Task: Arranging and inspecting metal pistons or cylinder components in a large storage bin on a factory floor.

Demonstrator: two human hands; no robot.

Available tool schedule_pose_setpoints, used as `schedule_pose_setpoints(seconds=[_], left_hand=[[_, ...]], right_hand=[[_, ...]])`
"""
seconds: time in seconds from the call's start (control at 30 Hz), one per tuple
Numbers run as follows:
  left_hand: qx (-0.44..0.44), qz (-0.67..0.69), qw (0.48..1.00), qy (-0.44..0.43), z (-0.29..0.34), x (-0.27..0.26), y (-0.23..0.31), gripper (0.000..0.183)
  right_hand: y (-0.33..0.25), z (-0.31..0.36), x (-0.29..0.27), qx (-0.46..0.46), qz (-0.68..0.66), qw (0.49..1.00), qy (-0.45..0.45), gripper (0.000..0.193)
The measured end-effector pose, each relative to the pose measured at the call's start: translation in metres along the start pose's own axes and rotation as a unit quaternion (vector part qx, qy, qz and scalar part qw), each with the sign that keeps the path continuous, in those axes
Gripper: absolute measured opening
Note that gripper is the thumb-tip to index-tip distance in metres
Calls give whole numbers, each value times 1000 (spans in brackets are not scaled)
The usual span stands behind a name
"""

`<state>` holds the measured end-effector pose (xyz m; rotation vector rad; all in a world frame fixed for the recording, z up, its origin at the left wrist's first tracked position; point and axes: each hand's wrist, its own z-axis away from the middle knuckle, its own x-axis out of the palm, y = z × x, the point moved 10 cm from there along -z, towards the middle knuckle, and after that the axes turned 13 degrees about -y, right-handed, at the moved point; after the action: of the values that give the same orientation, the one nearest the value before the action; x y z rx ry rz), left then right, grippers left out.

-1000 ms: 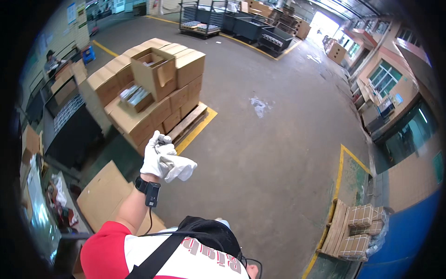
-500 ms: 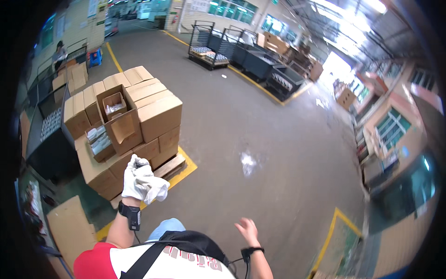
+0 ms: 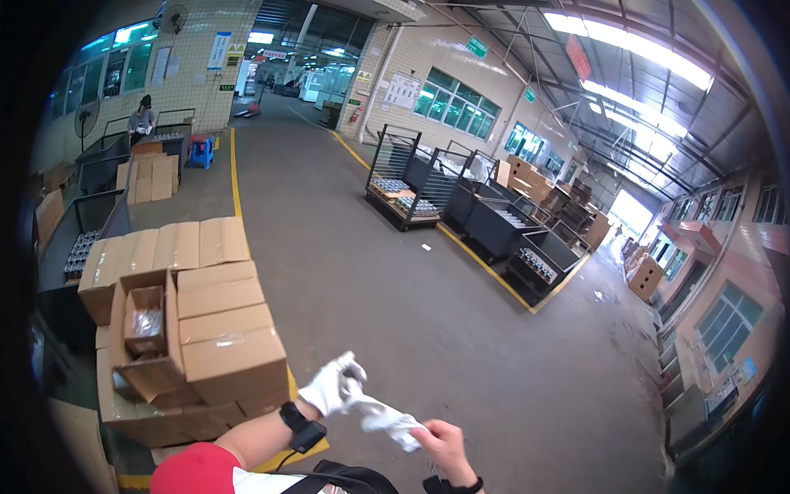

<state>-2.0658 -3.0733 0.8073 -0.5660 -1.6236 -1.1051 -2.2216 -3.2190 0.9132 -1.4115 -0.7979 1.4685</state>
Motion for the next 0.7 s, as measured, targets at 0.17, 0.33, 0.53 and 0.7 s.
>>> schedule_pose_setpoints(seconds=[0.17, 0.33, 0.53, 0.7], left_hand=[[35, -211, 967, 138, -114, -84, 21, 19], [-18, -443, 889, 112, -173, -69, 149, 35], [43, -607, 765, 211, -190, -64, 272, 54], [113, -441, 845, 280, -186, -158, 367, 31]], right_hand=[[123, -121, -123, 96, -364, 923, 77, 34], [51, -334, -115, 149, -137, 977, -67, 29], [-54, -523, 78, -63, 79, 857, -505, 34], [-71, -643, 151, -68, 94, 853, -508, 40]])
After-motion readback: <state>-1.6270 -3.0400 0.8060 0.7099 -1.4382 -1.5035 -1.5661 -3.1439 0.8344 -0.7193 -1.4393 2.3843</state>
